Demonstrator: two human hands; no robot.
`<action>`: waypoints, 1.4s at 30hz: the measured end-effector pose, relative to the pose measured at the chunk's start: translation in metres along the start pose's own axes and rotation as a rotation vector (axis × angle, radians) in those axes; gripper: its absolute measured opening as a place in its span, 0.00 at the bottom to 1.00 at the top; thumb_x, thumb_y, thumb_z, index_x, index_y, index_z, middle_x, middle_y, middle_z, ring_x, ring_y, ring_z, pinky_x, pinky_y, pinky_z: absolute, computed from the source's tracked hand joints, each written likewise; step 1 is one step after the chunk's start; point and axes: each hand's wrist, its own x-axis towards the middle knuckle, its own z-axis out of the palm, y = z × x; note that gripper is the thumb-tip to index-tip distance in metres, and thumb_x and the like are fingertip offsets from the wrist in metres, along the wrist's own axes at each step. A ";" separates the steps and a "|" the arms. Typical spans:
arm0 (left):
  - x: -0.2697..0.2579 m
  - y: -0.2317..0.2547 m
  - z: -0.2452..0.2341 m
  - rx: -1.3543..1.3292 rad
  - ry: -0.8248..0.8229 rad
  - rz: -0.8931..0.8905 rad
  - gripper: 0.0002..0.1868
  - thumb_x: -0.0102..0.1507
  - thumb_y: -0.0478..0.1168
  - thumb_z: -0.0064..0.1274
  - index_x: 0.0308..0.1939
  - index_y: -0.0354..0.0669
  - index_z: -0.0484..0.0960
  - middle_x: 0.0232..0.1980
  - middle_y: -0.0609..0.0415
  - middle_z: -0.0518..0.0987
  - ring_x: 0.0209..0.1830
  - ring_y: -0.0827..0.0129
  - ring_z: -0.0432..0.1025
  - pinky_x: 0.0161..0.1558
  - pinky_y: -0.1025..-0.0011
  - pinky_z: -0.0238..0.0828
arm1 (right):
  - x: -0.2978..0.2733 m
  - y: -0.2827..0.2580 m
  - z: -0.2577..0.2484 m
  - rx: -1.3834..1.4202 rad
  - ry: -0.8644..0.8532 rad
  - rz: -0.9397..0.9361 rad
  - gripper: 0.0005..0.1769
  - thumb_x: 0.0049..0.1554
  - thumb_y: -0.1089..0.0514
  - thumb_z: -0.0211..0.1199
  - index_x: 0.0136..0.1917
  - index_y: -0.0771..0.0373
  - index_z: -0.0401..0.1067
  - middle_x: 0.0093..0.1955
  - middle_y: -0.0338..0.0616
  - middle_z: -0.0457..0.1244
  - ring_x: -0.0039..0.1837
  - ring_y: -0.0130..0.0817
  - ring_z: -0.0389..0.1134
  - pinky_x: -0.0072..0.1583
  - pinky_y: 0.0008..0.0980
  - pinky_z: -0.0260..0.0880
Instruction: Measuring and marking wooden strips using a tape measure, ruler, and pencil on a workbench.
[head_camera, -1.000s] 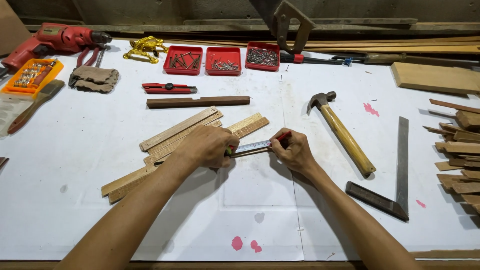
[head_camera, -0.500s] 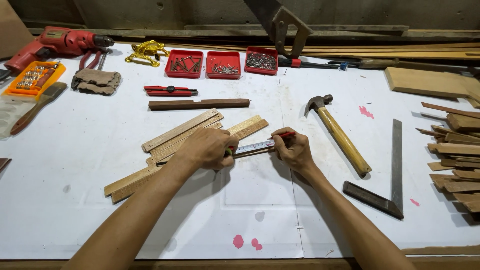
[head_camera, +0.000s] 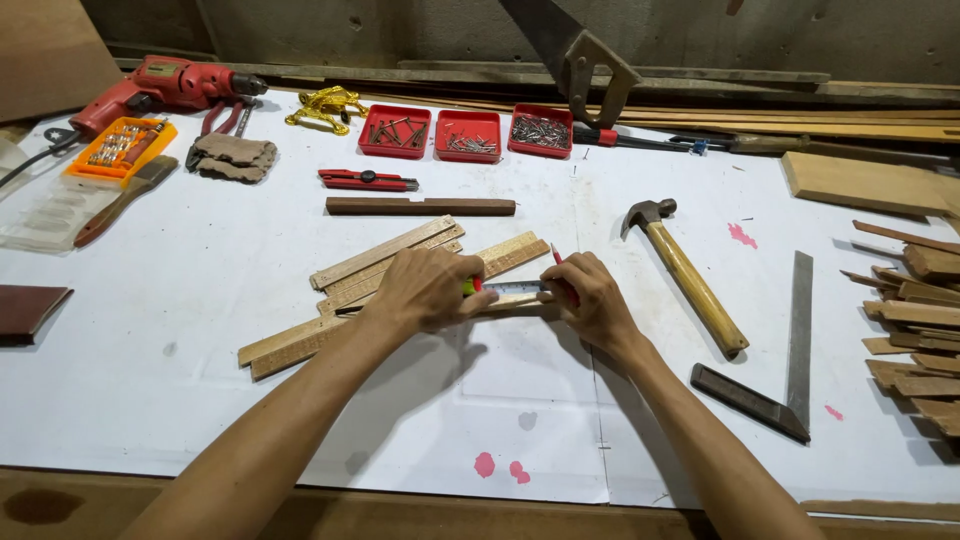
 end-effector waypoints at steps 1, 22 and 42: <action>0.005 -0.003 0.007 0.001 0.000 -0.001 0.22 0.62 0.66 0.54 0.39 0.54 0.84 0.23 0.53 0.80 0.21 0.65 0.70 0.25 0.64 0.62 | 0.000 0.005 0.001 0.001 0.000 -0.001 0.09 0.51 0.67 0.68 0.47 0.60 0.74 0.42 0.40 0.65 0.47 0.35 0.65 0.49 0.35 0.69; -0.014 -0.011 0.025 -0.263 0.436 0.094 0.23 0.60 0.58 0.56 0.24 0.43 0.84 0.13 0.48 0.76 0.11 0.60 0.72 0.18 0.62 0.70 | 0.019 -0.051 0.010 0.062 -0.100 -0.065 0.04 0.58 0.61 0.66 0.48 0.57 0.77 0.37 0.39 0.69 0.40 0.30 0.68 0.52 0.35 0.68; -0.096 -0.206 0.026 -0.702 0.567 -0.375 0.27 0.63 0.60 0.58 0.43 0.36 0.78 0.37 0.43 0.84 0.37 0.63 0.79 0.39 0.64 0.76 | 0.146 -0.192 0.127 -0.069 -0.346 -0.380 0.46 0.54 0.46 0.66 0.79 0.61 0.52 0.58 0.53 0.67 0.52 0.47 0.68 0.59 0.43 0.67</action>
